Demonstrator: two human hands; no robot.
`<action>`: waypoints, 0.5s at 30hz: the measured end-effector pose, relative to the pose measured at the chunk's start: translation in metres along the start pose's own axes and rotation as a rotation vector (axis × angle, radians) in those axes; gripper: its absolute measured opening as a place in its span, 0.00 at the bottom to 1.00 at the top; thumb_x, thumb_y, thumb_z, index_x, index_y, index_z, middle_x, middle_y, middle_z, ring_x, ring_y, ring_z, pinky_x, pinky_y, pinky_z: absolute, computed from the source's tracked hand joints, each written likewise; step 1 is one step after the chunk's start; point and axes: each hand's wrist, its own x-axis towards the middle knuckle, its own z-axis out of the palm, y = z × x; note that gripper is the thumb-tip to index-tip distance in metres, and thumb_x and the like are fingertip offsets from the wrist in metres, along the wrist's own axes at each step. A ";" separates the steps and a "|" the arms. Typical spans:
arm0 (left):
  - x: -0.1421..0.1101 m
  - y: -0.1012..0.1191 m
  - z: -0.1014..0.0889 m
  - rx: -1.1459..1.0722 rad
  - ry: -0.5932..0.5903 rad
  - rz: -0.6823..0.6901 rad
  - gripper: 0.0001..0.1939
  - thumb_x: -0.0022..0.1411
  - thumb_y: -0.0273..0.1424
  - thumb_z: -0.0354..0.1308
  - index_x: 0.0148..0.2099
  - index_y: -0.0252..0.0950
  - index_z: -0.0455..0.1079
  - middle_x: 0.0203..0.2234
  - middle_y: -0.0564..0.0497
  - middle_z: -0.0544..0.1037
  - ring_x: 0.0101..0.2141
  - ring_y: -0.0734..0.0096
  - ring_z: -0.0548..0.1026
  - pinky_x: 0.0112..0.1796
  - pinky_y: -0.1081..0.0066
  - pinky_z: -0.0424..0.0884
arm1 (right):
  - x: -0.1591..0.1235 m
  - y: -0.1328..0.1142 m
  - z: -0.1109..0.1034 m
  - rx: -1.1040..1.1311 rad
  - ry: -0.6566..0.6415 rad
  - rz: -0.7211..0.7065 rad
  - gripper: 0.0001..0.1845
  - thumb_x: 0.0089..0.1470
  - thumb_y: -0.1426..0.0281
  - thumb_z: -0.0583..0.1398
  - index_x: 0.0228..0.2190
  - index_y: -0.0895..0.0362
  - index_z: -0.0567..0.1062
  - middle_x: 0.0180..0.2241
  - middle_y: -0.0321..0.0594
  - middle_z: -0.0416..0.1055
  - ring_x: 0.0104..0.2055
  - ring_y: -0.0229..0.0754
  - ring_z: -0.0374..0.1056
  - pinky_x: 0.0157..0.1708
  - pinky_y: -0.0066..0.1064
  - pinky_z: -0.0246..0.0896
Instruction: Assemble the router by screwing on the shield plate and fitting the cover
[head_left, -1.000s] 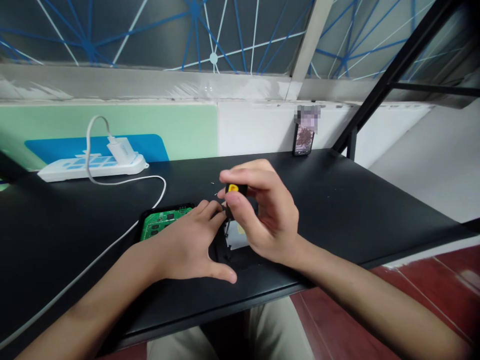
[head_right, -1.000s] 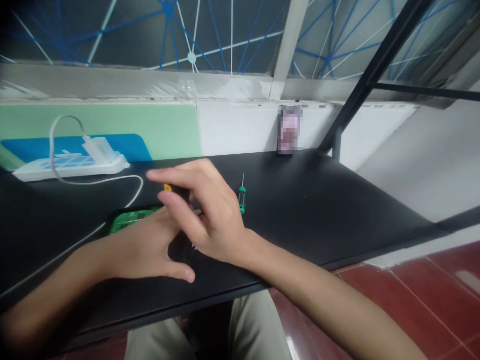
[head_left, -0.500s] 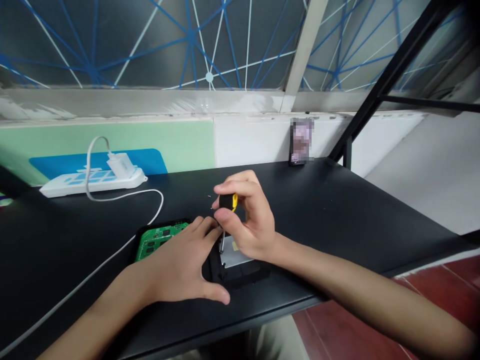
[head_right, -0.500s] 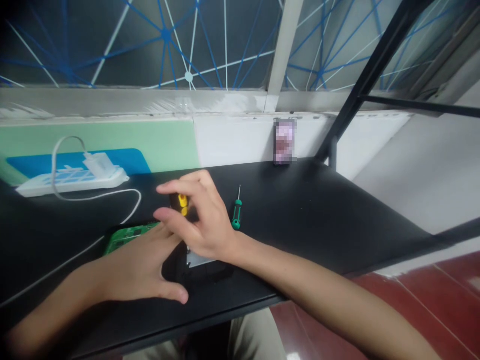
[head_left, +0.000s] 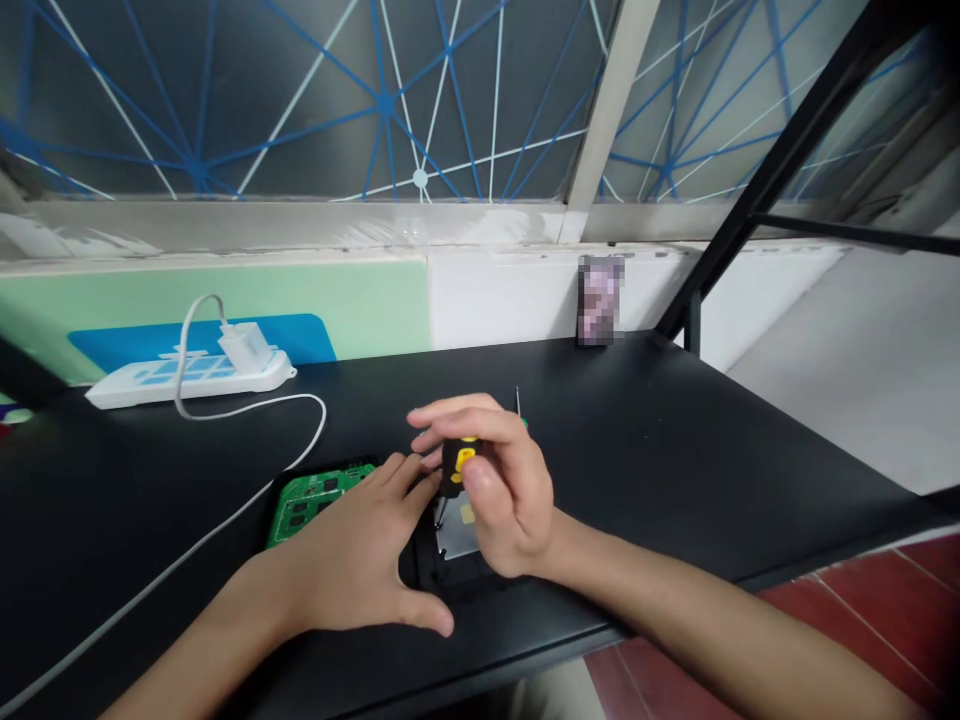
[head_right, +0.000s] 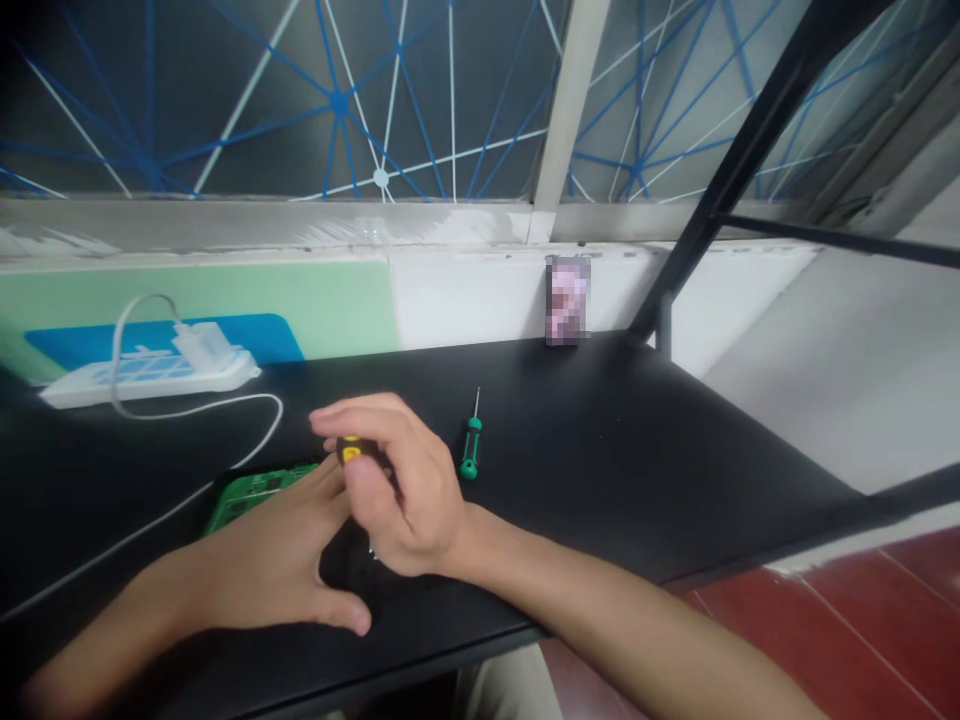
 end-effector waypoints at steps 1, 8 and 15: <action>0.000 0.001 -0.001 0.004 0.001 0.001 0.50 0.48 0.55 0.71 0.68 0.41 0.59 0.62 0.40 0.65 0.62 0.37 0.62 0.61 0.42 0.59 | 0.001 0.000 0.000 -0.025 0.008 -0.016 0.14 0.65 0.67 0.55 0.51 0.51 0.71 0.47 0.44 0.71 0.41 0.40 0.73 0.35 0.36 0.77; 0.000 0.003 -0.002 0.004 -0.025 -0.036 0.45 0.49 0.55 0.71 0.63 0.38 0.64 0.54 0.39 0.70 0.54 0.40 0.68 0.55 0.43 0.67 | 0.013 -0.003 -0.003 -0.289 0.077 -0.061 0.15 0.56 0.73 0.65 0.45 0.49 0.74 0.35 0.36 0.69 0.35 0.38 0.68 0.30 0.32 0.72; 0.001 -0.003 0.003 0.003 0.031 0.021 0.47 0.50 0.60 0.67 0.64 0.39 0.63 0.54 0.40 0.68 0.56 0.40 0.65 0.58 0.42 0.63 | 0.003 -0.001 -0.004 -0.029 -0.006 0.049 0.17 0.67 0.73 0.51 0.53 0.52 0.70 0.47 0.45 0.76 0.45 0.42 0.76 0.39 0.38 0.77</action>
